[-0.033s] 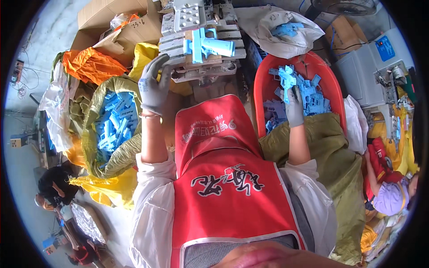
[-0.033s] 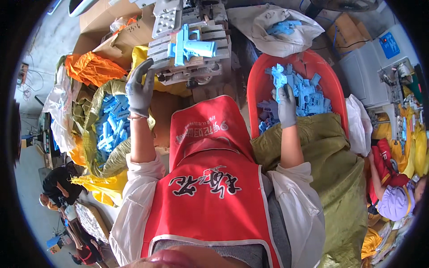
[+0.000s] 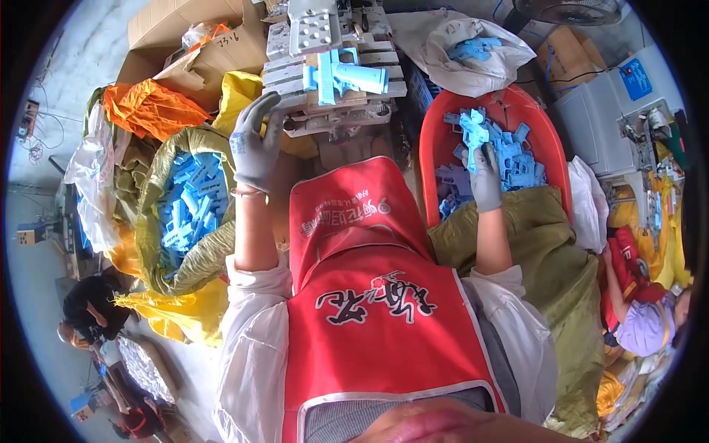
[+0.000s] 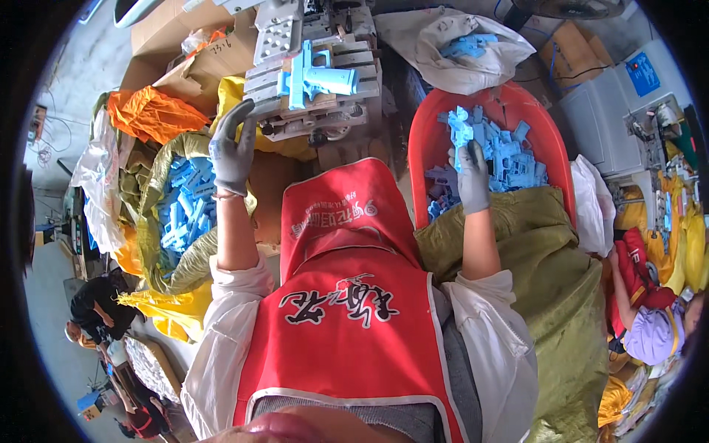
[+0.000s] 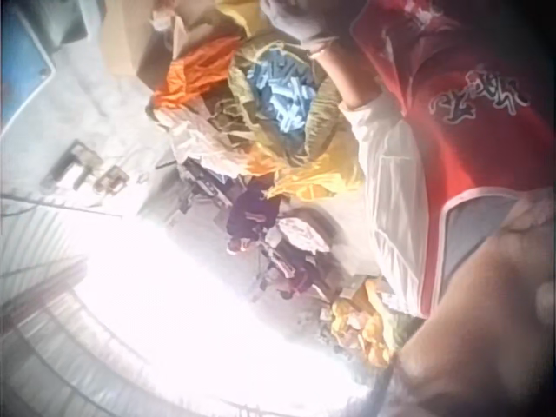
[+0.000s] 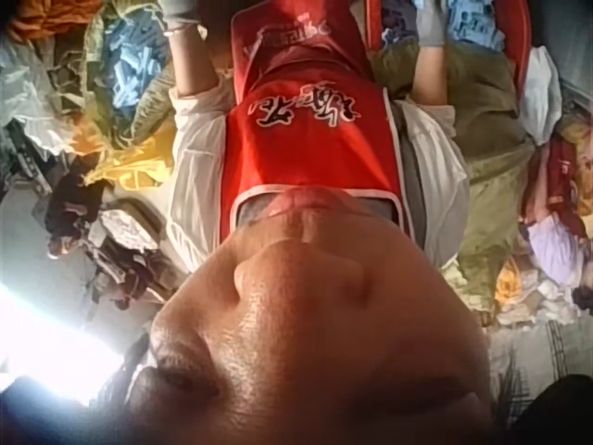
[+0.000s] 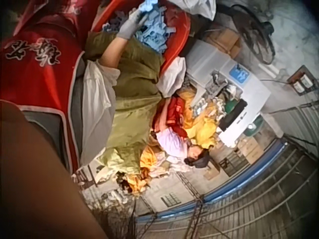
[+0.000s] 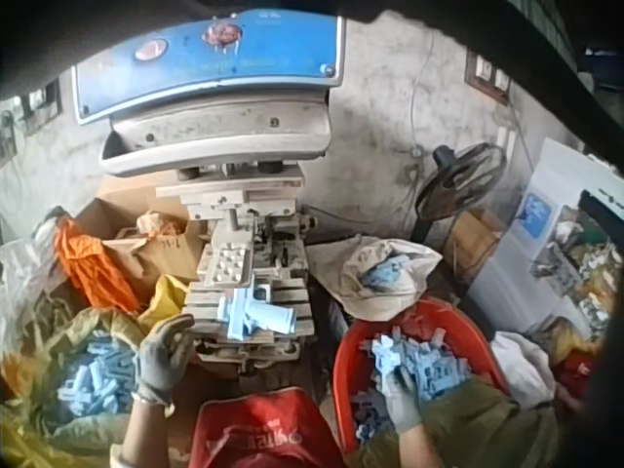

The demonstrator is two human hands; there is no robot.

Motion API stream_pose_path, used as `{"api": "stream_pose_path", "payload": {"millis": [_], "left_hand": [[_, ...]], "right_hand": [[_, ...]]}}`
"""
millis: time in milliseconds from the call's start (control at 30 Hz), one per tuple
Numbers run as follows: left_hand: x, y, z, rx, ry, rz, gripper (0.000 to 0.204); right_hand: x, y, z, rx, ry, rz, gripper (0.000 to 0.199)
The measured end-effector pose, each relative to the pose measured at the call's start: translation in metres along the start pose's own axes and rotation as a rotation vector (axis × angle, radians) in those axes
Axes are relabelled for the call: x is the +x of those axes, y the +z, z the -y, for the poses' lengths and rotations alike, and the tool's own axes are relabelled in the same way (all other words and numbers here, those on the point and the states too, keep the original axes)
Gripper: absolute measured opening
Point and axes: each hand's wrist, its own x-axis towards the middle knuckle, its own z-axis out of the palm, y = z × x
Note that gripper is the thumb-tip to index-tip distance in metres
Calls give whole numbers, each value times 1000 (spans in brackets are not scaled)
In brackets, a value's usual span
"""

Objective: Processing blue plastic toy gun parts using a machine on a factory floor.

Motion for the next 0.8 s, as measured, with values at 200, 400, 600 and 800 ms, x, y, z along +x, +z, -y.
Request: {"api": "stream_pose_path", "payload": {"millis": [200,400,600,800], "left_hand": [[8,-6,-3,-17,-19,36,23],[34,0,-11,-13,0,169,29],[59,19,-2,-89,-50,421,43],[61,20,9,-238,-70,331,28]], "right_hand": [[-18,15,1,160,84,39,49],[-19,18,5,130,11,86,48],[-26,26,30,-47,-32,122,44],[-10,67,71,-53,-151,164,44]]}}
